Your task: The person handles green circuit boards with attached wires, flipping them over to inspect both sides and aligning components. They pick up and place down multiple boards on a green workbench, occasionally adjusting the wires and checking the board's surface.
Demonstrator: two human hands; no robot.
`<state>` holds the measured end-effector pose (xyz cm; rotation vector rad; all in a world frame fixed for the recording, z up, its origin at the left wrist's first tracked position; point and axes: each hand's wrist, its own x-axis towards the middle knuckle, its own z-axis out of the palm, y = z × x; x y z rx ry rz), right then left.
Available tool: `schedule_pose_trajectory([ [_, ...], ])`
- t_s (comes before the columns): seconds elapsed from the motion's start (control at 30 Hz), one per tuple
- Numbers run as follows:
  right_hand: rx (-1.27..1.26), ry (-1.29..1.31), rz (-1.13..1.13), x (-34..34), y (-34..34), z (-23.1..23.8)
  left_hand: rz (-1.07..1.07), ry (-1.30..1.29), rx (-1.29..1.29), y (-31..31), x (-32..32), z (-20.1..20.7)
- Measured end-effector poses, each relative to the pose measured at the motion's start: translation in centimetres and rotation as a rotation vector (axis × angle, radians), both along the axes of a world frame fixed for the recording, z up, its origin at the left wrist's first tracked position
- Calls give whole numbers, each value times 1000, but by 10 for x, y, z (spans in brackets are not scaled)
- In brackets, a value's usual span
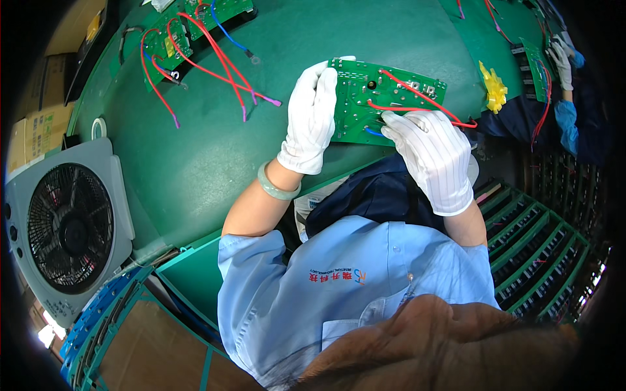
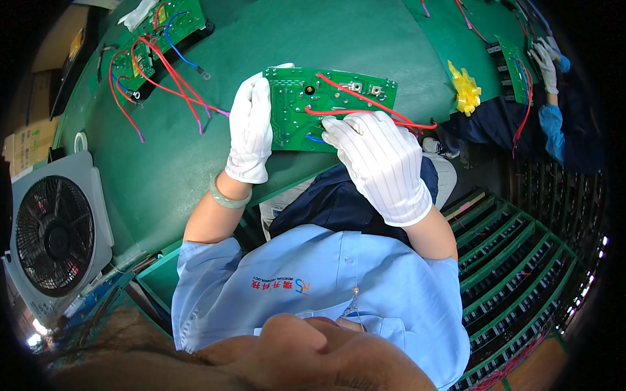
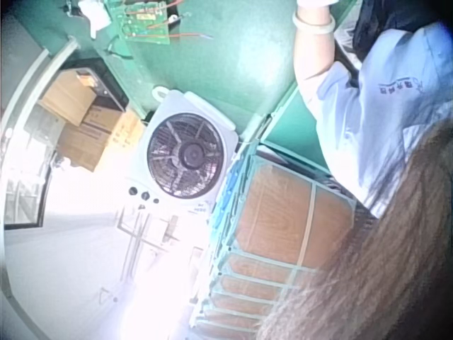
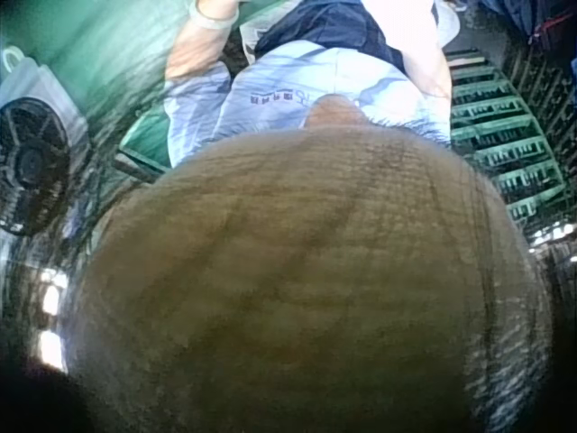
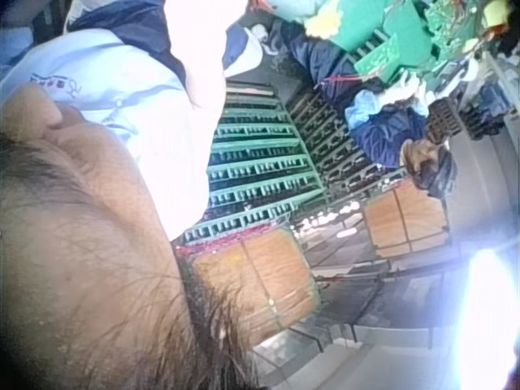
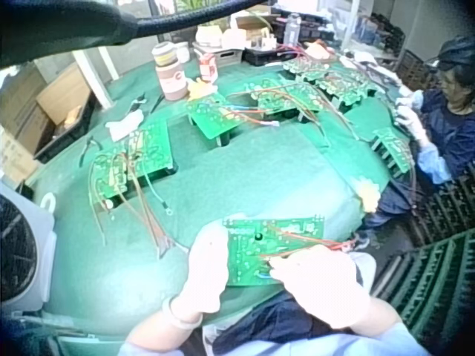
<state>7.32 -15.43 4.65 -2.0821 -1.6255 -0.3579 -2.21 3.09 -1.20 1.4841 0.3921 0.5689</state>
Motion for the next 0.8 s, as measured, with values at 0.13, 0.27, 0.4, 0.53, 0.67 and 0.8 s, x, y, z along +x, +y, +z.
schedule_pose_trajectory([
  [0.13,-9,73,26,2,2,5,10,29,8,-2,-1,8],
  [0.27,-42,123,39,-1,1,5,9,31,20,-1,-1,7],
  [0.4,21,88,2,-2,0,5,0,16,41,0,-1,7],
  [0.53,123,179,-70,0,-6,19,-4,-6,-20,-2,0,8],
  [0.67,213,509,-280,5,-20,35,38,-80,-137,-7,2,13],
  [0.8,202,269,-392,25,-35,43,11,-111,-127,-4,1,10],
])
